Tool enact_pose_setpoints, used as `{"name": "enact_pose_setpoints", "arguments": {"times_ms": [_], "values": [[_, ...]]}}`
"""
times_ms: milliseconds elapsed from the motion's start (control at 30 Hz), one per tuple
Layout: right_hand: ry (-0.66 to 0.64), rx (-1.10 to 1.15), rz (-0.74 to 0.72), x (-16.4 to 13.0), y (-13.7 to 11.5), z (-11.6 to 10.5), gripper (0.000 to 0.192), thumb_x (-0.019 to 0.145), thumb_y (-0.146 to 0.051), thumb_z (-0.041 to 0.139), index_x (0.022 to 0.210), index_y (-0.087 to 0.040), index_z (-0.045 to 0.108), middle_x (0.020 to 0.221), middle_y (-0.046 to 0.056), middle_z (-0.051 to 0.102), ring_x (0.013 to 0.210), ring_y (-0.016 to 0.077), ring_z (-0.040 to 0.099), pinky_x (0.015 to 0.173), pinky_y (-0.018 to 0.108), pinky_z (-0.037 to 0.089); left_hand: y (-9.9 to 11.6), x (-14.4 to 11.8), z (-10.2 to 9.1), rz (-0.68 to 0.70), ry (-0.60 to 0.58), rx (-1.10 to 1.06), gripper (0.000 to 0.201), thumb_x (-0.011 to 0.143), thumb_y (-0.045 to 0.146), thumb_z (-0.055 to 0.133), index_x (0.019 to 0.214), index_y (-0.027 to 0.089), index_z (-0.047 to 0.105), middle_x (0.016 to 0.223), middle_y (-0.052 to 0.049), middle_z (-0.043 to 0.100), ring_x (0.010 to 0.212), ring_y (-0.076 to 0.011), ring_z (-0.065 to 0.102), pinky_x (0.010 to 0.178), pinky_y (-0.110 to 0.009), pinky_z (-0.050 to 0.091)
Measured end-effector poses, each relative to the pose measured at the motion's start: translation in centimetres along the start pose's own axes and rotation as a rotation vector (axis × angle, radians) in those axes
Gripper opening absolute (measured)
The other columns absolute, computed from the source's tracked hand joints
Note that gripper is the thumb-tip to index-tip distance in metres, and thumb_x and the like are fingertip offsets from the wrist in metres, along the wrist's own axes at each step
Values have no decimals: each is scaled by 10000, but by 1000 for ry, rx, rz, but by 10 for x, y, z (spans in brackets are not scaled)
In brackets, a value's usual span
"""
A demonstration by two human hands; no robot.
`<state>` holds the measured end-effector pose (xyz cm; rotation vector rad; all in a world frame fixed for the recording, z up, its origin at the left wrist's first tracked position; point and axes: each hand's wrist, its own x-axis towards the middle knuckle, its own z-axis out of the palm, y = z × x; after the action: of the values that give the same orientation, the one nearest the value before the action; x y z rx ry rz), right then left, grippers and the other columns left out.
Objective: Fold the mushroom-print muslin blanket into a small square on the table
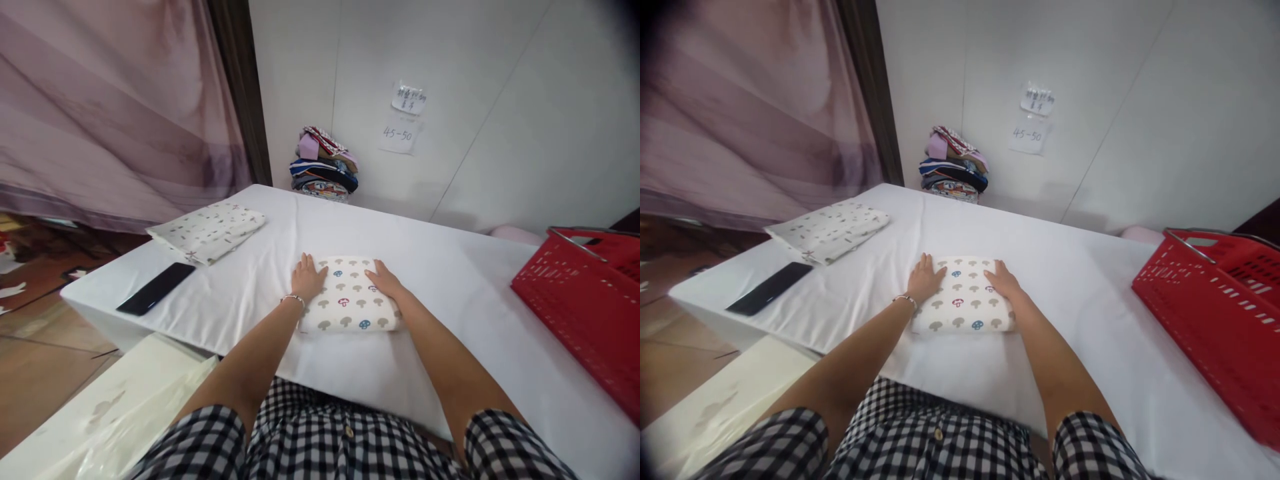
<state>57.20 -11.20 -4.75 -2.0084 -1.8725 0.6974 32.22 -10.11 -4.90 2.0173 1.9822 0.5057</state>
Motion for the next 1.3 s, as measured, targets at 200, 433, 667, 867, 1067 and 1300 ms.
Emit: {"name": "enact_pose_setpoints", "arguments": {"times_ms": [200,433,667,867,1067,1300], "values": [[95,300,104,-64,20,6,692,813,-486,514,1415,-187,349,1453,95,359,1326,243,347,1107,392,245,1,-4,-6,-66,3,-29,668,880,476,332,1417,84,265,1482,-171,276,1320,-314,318,1067,-434,266],[358,615,57,-127,32,39,690,753,-450,597,1385,-257,400,1393,29,453,1282,218,412,1073,380,328,-10,-26,-13,-170,-40,-154,603,868,450,408,1359,108,342,1350,-174,464,1248,-292,422,995,-373,354],[504,682,37,-99,35,14,664,670,-311,655,1302,-169,504,1279,93,559,1130,237,550,975,369,437,-6,-43,-8,-210,-70,-267,478,857,430,465,1229,133,426,1248,-173,541,1123,-259,536,898,-328,404],[570,189,10,-84,45,7,449,767,-249,527,1199,-134,574,1267,149,542,1199,290,478,1030,484,350,-3,-56,-5,-148,-25,-357,388,829,407,511,1132,167,471,1124,-132,612,1010,-236,586,804,-299,433],[493,-198,-413,-119,-5,37,391,910,-295,393,1270,-181,493,1338,107,489,1295,266,361,1080,526,232,-8,-62,1,-162,66,-441,524,811,443,518,1253,175,436,1101,-107,630,984,-241,595,805,-315,442],[228,-284,-759,-140,-68,86,599,889,-451,451,1377,-112,377,1432,150,375,1341,267,283,1102,482,217,-10,-65,8,-180,138,-525,521,825,400,514,1277,148,448,1072,-104,648,936,-209,619,831,-303,447]]}}
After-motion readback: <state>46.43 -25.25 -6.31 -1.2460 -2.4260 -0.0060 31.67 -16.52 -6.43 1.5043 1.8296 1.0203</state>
